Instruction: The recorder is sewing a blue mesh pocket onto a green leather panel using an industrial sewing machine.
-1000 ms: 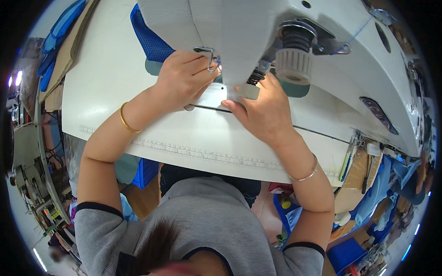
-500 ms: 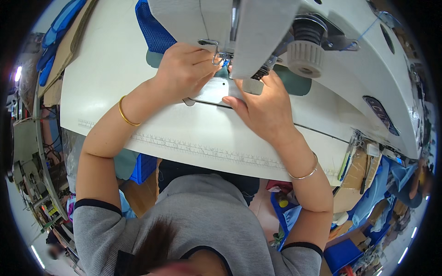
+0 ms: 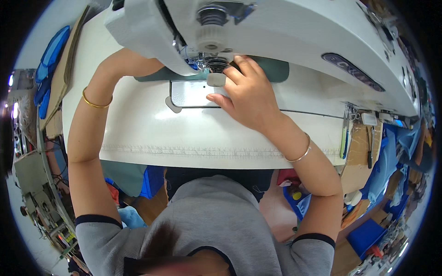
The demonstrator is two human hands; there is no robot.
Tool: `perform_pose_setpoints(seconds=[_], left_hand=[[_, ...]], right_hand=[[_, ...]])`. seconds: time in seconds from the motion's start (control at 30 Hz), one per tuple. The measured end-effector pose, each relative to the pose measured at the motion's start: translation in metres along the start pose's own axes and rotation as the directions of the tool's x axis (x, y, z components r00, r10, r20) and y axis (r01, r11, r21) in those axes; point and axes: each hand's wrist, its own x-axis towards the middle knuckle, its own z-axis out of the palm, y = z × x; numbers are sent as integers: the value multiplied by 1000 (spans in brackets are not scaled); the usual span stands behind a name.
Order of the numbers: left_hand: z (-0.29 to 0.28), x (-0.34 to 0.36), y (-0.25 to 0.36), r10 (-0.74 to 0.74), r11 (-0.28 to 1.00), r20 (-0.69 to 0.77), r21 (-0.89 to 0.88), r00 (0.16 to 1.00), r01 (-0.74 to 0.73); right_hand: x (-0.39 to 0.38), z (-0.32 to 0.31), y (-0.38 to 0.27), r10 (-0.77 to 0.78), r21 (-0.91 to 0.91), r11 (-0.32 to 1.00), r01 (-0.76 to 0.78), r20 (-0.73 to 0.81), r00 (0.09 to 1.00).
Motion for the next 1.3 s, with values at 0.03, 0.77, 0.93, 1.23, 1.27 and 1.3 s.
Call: perform_pose_setpoints(seconds=[0.03,0.77,0.93,1.23,1.27,1.3], left_hand=[[-4,4,-1,-108,994,92,19,990,106],[75,-28,8,-57,998,-321,-44,945,45],[79,-27,5,-123,967,-440,-256,890,7],[83,-3,1,-136,990,-401,-85,906,111],[87,-2,-1,-137,989,-435,-118,890,95],[89,-1,-1,-141,986,-468,-150,872,79]], right_hand=[[0,-1,1,12,4,1000,-12,9,1000],[39,-12,-17,587,578,217,-787,567,578],[48,-19,-23,546,512,-28,-859,727,416],[54,-16,-23,523,456,-184,-871,796,306],[54,-13,-23,524,455,-187,-871,796,304],[54,-10,-24,533,449,-187,-874,794,294]])
